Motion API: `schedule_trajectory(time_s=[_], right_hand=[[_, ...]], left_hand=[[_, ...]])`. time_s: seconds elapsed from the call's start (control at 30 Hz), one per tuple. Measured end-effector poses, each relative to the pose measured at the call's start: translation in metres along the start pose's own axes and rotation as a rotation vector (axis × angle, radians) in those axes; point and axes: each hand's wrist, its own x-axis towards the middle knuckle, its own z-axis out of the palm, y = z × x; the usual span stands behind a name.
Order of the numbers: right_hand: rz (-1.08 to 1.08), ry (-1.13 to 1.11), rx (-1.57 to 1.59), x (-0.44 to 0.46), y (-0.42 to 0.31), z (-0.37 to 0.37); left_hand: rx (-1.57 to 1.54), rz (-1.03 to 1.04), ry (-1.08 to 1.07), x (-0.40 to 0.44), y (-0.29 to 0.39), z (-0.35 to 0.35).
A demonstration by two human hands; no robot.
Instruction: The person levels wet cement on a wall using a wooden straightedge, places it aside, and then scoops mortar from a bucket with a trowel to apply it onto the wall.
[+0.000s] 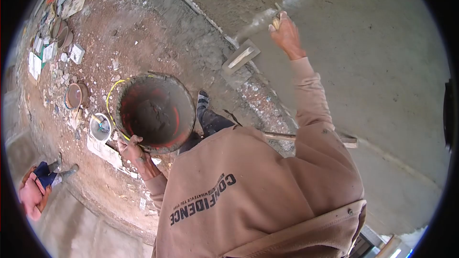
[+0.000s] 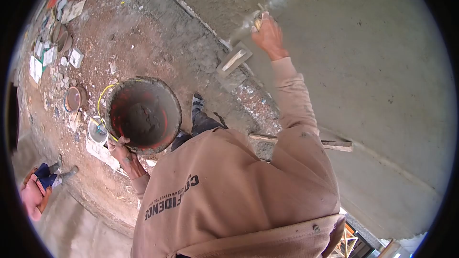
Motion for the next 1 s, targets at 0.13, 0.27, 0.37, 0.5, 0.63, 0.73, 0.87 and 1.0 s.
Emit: schedule_trajectory(time_s=[0.13,0.27,0.37,0.5,0.63,0.73,0.87,1.0], right_hand=[[0.119,0.209,-0.090,0.010,0.019,0.049],[0.113,0.180,-0.095,0.036,0.025,0.067],[0.061,0.067,-0.064,0.048,0.015,0.082],[-0.235,-0.034,0.154,0.013,-0.050,0.096],[-0.529,-0.862,0.336,-0.072,-0.128,0.047],[-0.684,-1.133,0.202,-0.138,-0.178,0.069],[-0.996,-0.375,0.028,-0.269,-0.213,0.215],[-1.060,-0.398,-0.121,-0.330,-0.238,0.175]], left_hand=[[-0.006,0.032,0.024,-0.010,0.001,-0.008],[0.026,0.050,0.034,-0.011,-0.009,-0.023],[0.050,0.032,0.034,-0.014,-0.005,-0.025],[0.082,-0.001,0.010,-0.002,-0.022,-0.051],[0.034,-0.013,0.019,-0.005,-0.021,-0.058],[0.006,0.016,-0.044,-0.017,-0.009,-0.062],[0.055,0.168,-0.205,-0.026,-0.005,-0.079],[0.072,0.286,-0.246,-0.045,0.023,-0.086]])
